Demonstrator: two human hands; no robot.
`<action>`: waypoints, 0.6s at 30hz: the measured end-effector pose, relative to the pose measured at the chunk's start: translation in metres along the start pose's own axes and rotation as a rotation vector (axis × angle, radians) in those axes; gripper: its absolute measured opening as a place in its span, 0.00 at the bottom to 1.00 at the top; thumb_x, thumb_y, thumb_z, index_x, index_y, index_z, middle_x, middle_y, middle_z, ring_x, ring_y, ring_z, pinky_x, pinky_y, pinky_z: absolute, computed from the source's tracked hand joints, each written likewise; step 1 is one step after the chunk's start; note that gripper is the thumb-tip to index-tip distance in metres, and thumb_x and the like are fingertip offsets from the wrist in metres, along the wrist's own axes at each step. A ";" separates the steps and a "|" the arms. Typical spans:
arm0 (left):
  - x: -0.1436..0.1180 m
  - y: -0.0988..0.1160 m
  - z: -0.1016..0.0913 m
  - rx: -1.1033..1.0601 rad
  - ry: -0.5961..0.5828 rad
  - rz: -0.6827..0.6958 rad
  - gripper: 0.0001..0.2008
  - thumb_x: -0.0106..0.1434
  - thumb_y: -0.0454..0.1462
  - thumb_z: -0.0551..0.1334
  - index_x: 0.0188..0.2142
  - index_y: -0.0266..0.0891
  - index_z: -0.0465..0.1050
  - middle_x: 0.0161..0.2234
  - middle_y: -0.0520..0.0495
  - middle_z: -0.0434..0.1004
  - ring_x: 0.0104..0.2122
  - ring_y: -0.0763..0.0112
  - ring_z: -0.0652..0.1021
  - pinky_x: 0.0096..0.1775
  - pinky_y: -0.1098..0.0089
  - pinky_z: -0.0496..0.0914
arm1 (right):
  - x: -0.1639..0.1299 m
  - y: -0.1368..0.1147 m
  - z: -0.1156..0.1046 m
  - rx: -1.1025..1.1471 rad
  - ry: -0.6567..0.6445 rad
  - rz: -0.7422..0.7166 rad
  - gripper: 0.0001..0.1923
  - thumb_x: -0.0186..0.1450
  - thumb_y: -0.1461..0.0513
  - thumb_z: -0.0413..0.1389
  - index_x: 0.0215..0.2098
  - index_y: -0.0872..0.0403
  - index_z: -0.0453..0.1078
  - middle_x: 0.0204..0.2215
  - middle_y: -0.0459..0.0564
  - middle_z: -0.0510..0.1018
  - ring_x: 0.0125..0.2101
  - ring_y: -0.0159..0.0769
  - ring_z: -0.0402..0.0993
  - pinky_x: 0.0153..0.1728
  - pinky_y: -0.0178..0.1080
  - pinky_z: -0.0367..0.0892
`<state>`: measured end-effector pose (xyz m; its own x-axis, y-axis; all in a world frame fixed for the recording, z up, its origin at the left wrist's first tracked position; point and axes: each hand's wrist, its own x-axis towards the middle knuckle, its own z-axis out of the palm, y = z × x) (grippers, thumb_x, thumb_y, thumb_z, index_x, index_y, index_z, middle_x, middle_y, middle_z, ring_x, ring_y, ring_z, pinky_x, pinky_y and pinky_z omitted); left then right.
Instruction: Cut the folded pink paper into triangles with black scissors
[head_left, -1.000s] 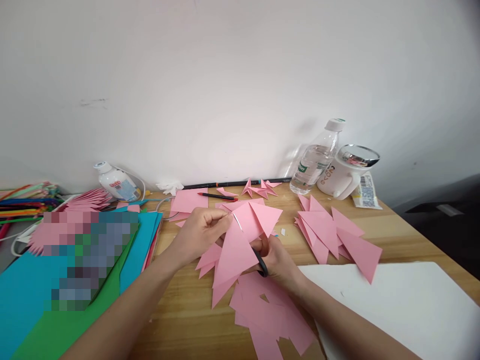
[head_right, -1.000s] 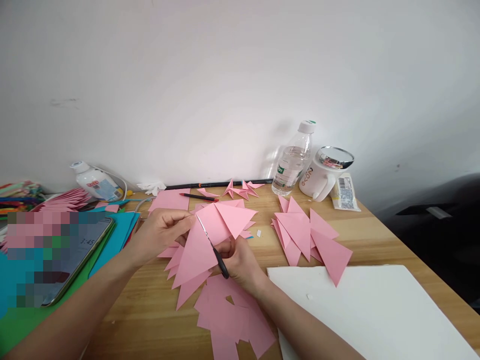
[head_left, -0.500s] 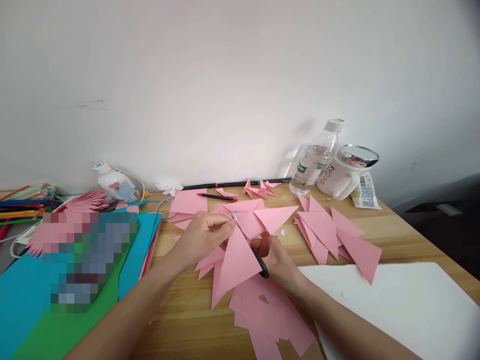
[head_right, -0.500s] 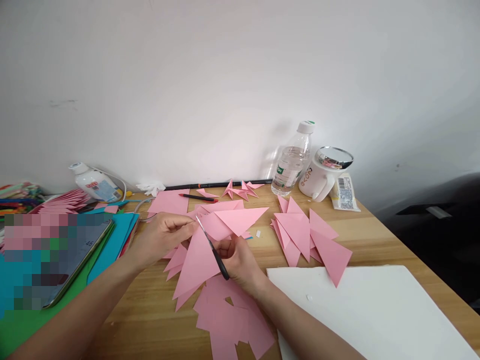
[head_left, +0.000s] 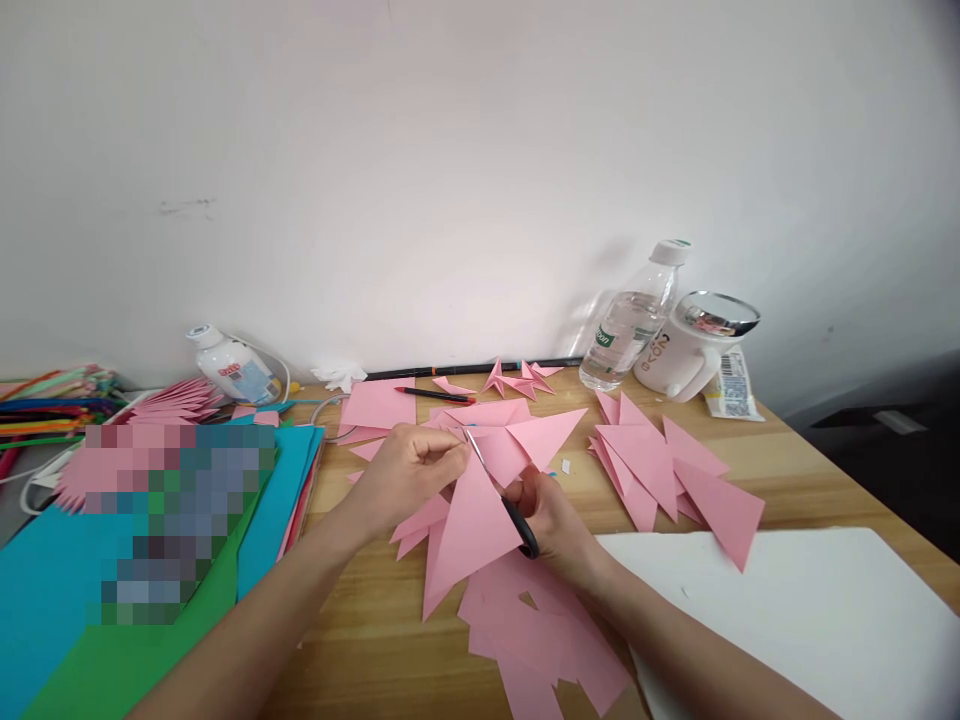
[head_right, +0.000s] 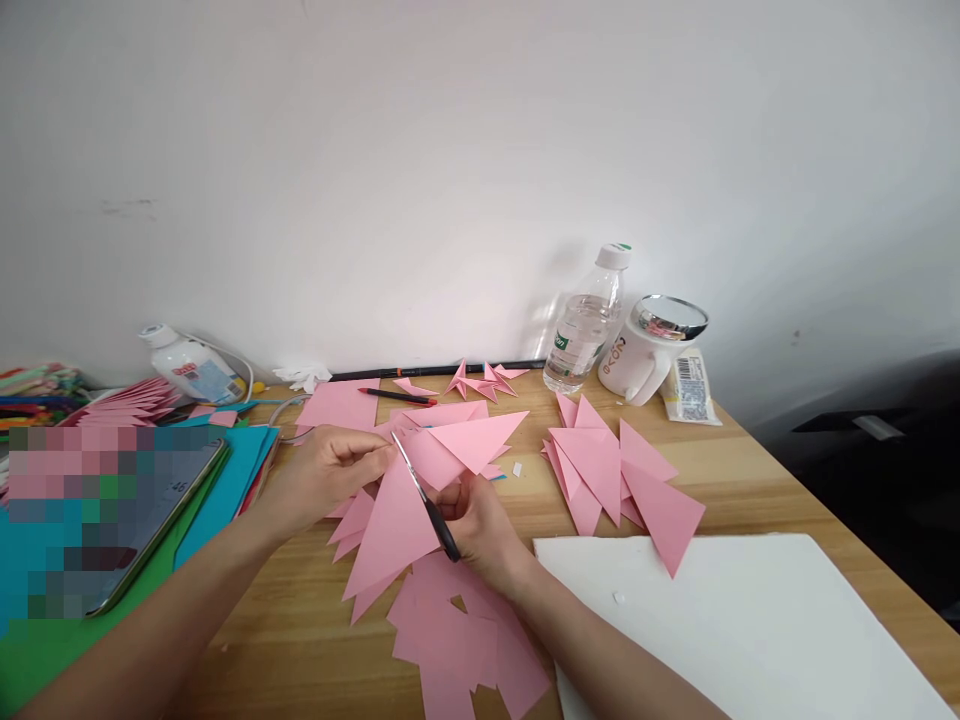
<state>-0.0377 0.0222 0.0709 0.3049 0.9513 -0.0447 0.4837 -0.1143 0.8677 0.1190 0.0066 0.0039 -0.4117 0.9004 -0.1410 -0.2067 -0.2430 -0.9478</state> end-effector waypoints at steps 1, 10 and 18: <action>0.000 0.000 0.000 -0.005 -0.001 0.000 0.14 0.55 0.37 0.52 0.15 0.36 0.61 0.16 0.53 0.61 0.19 0.75 0.65 0.21 0.75 0.60 | -0.001 -0.001 0.000 -0.003 -0.013 0.001 0.22 0.41 0.63 0.64 0.14 0.53 0.50 0.12 0.36 0.52 0.15 0.21 0.44 0.15 0.30 0.48; 0.001 -0.002 -0.004 0.008 -0.052 -0.031 0.17 0.57 0.36 0.52 0.14 0.37 0.51 0.13 0.57 0.53 0.14 0.81 0.60 0.17 0.78 0.54 | -0.001 0.005 -0.004 0.066 -0.052 0.036 0.14 0.44 0.63 0.64 0.26 0.57 0.65 0.13 0.36 0.62 0.15 0.21 0.50 0.16 0.28 0.46; -0.005 0.006 -0.013 -0.189 -0.158 -0.151 0.15 0.60 0.42 0.52 0.20 0.37 0.60 0.11 0.53 0.69 0.09 0.79 0.67 0.13 0.79 0.58 | 0.000 0.009 -0.004 -0.028 -0.157 0.068 0.04 0.49 0.67 0.57 0.25 0.56 0.67 0.14 0.39 0.68 0.15 0.24 0.62 0.17 0.29 0.57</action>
<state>-0.0470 0.0203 0.0828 0.3726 0.8953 -0.2442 0.3764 0.0947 0.9216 0.1210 0.0056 -0.0055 -0.5577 0.8143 -0.1606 -0.1495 -0.2889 -0.9456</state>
